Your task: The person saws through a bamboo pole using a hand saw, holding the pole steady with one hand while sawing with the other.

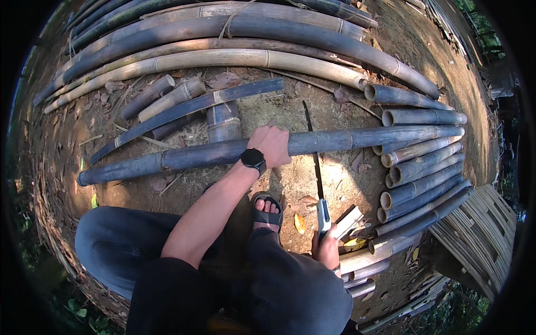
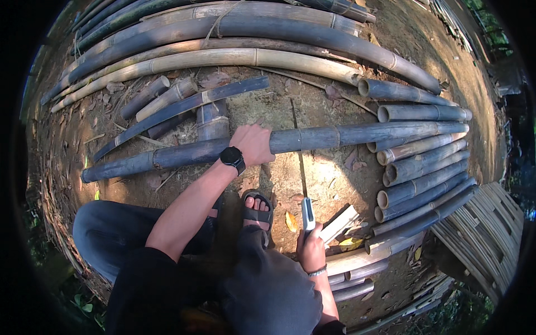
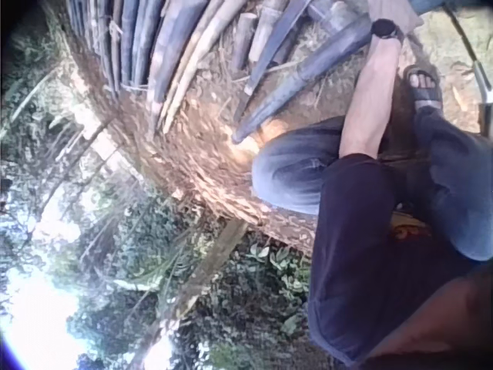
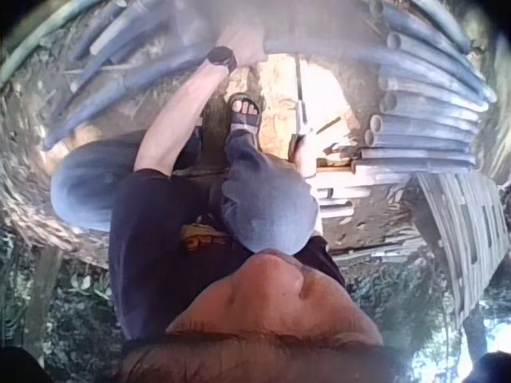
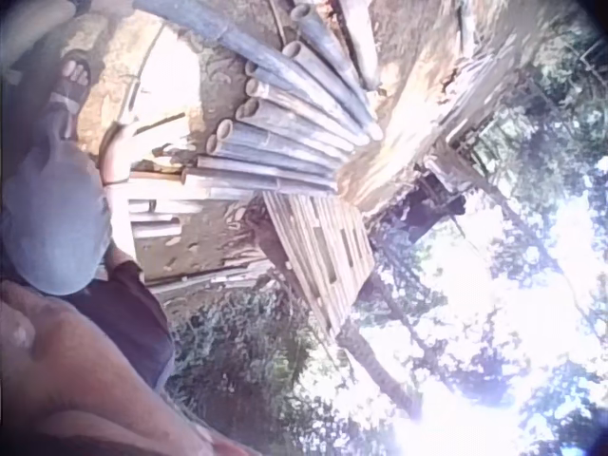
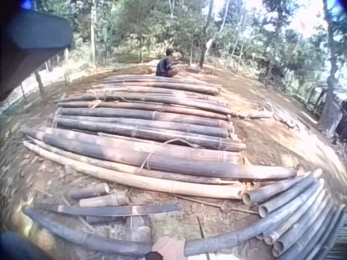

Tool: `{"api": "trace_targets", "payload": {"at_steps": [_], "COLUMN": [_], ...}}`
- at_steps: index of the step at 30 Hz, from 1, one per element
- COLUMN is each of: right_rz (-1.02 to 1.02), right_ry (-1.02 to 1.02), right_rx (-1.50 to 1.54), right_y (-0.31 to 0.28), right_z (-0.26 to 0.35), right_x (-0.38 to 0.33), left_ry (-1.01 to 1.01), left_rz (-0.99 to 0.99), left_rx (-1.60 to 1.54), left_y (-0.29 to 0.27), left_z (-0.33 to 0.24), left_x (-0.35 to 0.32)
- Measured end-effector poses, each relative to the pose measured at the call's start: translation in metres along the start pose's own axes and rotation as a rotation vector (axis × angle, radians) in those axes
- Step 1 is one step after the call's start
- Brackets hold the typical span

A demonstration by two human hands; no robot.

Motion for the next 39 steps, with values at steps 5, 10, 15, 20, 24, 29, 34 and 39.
{"api": "trace_targets", "payload": {"at_steps": [5, 10, 15, 20, 24, 29, 34, 39], "right_rz": [0.029, -0.033, -0.007, 0.026, 0.053, 0.068, 0.042, 0.019], "right_ry": [0.015, -0.018, 0.02, -0.005, 0.007, 0.077, 0.057, -0.04], "right_rx": [-0.009, 0.003, -0.129, -0.074, -0.068, 0.003, -0.019, -0.027], "right_y": [0.013, 0.01, 0.002, 0.004, 0.006, 0.001, 0.005, -0.002], "right_z": [0.016, 0.001, 0.021, 0.032, 0.033, 0.021, 0.019, 0.013], "right_x": [0.028, -0.005, 0.001, 0.036, 0.04, 0.019, 0.017, 0.017], "left_ry": [-0.027, 0.0, 0.018, 0.001, -0.028, -0.021, -0.026, -0.035], "left_rz": [0.003, -0.013, -0.044, -0.021, 0.037, -0.007, 0.066, 0.036], "left_rx": [-0.005, -0.005, 0.018, 0.002, -0.014, 0.006, -0.005, 0.011], "left_y": [-0.015, -0.007, -0.005, 0.002, -0.009, 0.003, -0.013, -0.006], "left_z": [0.004, -0.006, 0.001, 0.005, 0.008, 0.006, -0.005, 0.002], "left_x": [-0.009, -0.001, -0.003, 0.0, 0.0, 0.0, -0.003, 0.001]}}
Point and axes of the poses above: each hand's wrist, its own x-axis towards the middle knuckle, its own y-axis out of the palm, z = x × y, the point moved 1 cm from there along x, towards the middle knuckle
